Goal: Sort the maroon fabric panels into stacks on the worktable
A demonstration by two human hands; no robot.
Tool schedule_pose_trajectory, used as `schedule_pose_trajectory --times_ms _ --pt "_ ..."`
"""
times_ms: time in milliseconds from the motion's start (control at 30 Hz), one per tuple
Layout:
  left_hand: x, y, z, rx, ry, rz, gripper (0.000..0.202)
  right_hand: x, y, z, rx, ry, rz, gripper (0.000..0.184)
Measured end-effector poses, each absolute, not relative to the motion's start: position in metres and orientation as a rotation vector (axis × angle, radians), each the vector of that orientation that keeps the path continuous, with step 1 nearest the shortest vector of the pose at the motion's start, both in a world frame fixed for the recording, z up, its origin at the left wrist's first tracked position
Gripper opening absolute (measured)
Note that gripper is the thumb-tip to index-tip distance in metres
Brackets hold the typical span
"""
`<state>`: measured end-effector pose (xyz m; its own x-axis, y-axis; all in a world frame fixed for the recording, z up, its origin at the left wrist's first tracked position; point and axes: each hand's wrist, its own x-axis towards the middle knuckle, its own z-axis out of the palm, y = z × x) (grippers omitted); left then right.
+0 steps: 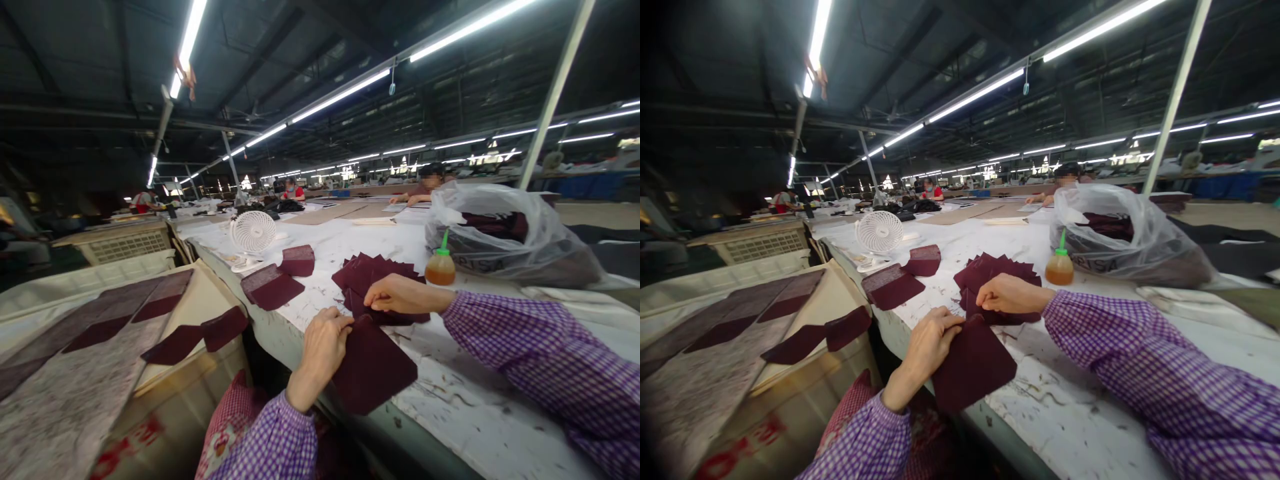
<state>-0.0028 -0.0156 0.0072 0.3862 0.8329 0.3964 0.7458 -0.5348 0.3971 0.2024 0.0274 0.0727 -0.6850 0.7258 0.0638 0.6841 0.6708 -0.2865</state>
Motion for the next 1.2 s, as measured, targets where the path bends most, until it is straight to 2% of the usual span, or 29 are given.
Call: schedule_pose_trajectory --times_ms 133,533,767,867,933,1067,1200 --pt "-0.004 -0.018 0.006 2.567 1.429 0.838 0.022 0.205 0.031 0.073 -0.996 -2.802 0.159 0.021" --pt "-0.006 -0.015 0.000 2.610 1.412 0.866 0.021 0.199 0.030 0.055 -1.042 -2.814 -0.005 0.009" --pt "-0.009 -0.014 0.000 2.733 1.375 0.782 0.030 0.198 0.022 0.037 -0.699 -2.923 -0.693 0.019" --pt "-0.011 -0.015 0.002 2.796 1.382 0.717 0.030 0.203 0.016 0.033 -0.577 -2.930 -0.872 0.019" --pt "-0.011 -0.017 0.004 2.820 1.386 0.696 0.030 0.209 0.013 0.033 -0.552 -2.932 -0.880 0.019" --pt "-0.011 -0.020 0.007 2.863 1.410 0.662 0.028 0.215 0.008 0.039 -0.737 -2.841 -0.685 0.023" --pt "-0.008 -0.020 0.008 2.870 1.422 0.653 0.030 0.205 0.002 0.040 -0.840 -2.701 -0.270 0.036"
